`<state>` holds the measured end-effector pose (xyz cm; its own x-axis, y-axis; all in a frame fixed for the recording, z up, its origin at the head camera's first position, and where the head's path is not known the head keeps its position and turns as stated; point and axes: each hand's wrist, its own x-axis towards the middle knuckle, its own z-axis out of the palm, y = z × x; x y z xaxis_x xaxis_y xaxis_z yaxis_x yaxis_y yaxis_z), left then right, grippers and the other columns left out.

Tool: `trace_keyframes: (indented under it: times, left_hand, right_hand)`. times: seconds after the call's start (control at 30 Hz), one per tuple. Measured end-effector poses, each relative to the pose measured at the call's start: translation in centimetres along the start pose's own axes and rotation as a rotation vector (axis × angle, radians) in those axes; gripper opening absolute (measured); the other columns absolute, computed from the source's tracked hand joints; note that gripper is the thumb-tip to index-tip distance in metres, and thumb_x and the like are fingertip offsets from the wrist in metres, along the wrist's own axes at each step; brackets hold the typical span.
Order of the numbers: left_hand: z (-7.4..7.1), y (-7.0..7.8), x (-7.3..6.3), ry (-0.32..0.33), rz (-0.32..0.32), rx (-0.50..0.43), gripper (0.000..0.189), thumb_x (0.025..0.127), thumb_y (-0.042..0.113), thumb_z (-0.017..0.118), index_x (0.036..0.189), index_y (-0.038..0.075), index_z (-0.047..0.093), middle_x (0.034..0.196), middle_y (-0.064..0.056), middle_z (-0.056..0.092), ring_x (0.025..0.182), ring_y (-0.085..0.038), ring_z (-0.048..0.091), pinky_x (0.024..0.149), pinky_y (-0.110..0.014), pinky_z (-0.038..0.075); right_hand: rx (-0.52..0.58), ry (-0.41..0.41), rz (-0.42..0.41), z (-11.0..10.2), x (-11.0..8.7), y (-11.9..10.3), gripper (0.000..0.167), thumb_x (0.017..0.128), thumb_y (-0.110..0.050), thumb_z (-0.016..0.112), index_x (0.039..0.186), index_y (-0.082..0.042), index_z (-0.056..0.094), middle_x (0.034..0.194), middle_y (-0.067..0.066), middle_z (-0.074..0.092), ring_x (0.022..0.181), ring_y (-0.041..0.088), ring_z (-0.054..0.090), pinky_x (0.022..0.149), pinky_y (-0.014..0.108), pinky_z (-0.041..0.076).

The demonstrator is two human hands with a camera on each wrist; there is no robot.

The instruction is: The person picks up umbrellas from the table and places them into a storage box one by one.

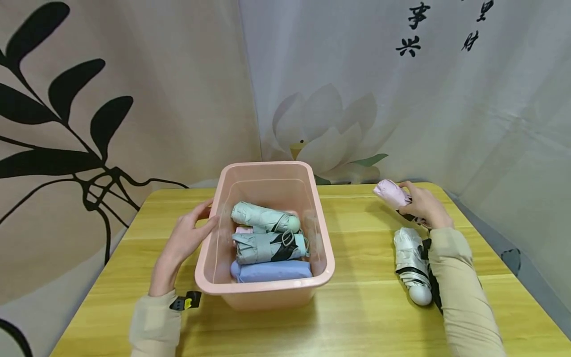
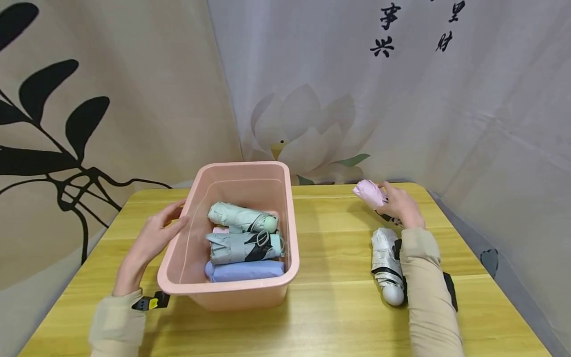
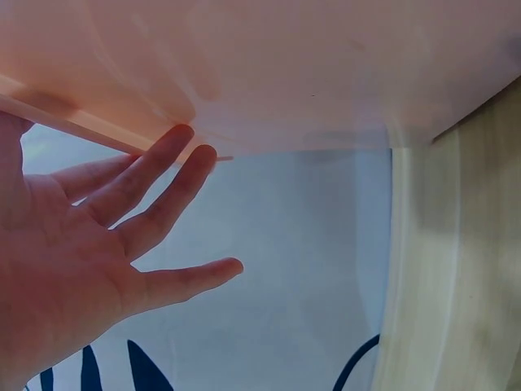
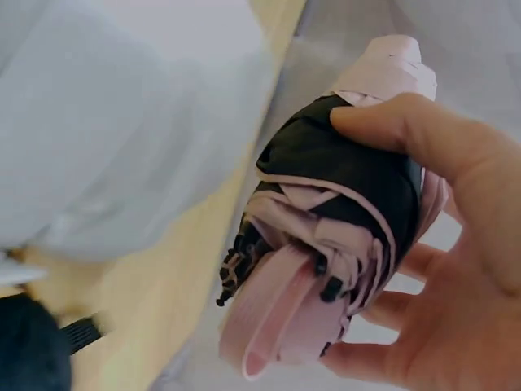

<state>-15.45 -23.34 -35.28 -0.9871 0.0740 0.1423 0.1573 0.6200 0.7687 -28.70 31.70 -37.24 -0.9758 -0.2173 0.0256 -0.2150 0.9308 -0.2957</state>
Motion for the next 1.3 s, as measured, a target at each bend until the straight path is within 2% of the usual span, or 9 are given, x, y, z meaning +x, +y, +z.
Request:
trace_keyframes:
  times: [0.1,0.3,0.57,0.7,0.83,1.07,1.3]
  left_hand:
    - [0.1,0.0,0.0,0.003,-0.001,0.001,0.059,0.098,0.034,0.050,0.146,0.005,0.035,0.130,-0.027,0.055,0.125,-0.041,0.048,0.098,-0.057,0.045]
    - [0.2,-0.1,-0.1,0.007,-0.002,0.009,0.058,0.098,0.034,0.051,0.146,0.005,0.036,0.130,-0.026,0.055,0.124,-0.041,0.049,0.096,-0.056,0.046]
    - [0.1,-0.1,-0.2,0.011,0.015,0.009,0.057,0.098,0.033,0.051,0.146,0.007,0.037,0.129,-0.026,0.056,0.123,-0.041,0.050,0.095,-0.056,0.047]
    - [0.1,-0.2,-0.3,0.008,0.018,0.006,0.056,0.098,0.032,0.050,0.146,0.006,0.036,0.129,-0.026,0.056,0.123,-0.042,0.050,0.094,-0.055,0.049]
    - [0.2,-0.2,-0.3,0.016,0.022,0.004,0.055,0.098,0.032,0.050,0.145,0.006,0.037,0.128,-0.026,0.056,0.123,-0.042,0.049,0.095,-0.056,0.047]
    - [0.2,-0.2,-0.2,0.018,0.016,0.003,0.056,0.098,0.033,0.050,0.145,0.005,0.037,0.129,-0.026,0.056,0.123,-0.041,0.049,0.096,-0.057,0.046]
    - [0.3,-0.1,-0.2,0.007,0.006,0.003,0.057,0.098,0.033,0.050,0.146,0.006,0.036,0.129,-0.027,0.055,0.123,-0.042,0.049,0.092,-0.055,0.050]
  right_hand:
    - [-0.017,0.013,-0.020,-0.5,0.0,-1.1,0.069,0.076,-0.020,0.072,0.135,-0.004,0.039,0.118,0.033,0.056,0.093,0.040,0.056,0.076,0.052,0.045]
    - [-0.026,0.027,-0.055,-1.2,-0.4,-3.3,0.069,0.077,-0.020,0.071,0.136,-0.005,0.038,0.124,0.029,0.055,0.100,0.039,0.056,0.080,0.054,0.046]
    - [-0.041,0.083,-0.128,-2.5,-0.9,-5.7,0.067,0.076,-0.019,0.071,0.136,-0.010,0.041,0.122,0.024,0.058,0.096,0.037,0.058,0.075,0.052,0.048]
    - [-0.047,0.085,-0.147,-3.4,-1.3,-7.2,0.067,0.077,-0.020,0.070,0.136,-0.013,0.040,0.123,0.023,0.058,0.098,0.037,0.058,0.075,0.053,0.048]
    - [-0.059,0.090,-0.161,-4.4,-1.5,-8.7,0.067,0.077,-0.020,0.070,0.137,-0.017,0.040,0.121,0.021,0.059,0.093,0.034,0.059,0.069,0.051,0.048]
    - [-0.086,0.086,-0.183,-5.8,-1.9,-11.3,0.068,0.078,-0.023,0.071,0.138,-0.019,0.040,0.126,0.018,0.058,0.103,0.035,0.058,0.073,0.057,0.048]
    - [-0.109,0.097,-0.223,-6.4,-2.1,-13.2,0.069,0.076,-0.022,0.071,0.138,-0.018,0.041,0.126,0.016,0.058,0.110,0.036,0.057,0.076,0.059,0.048]
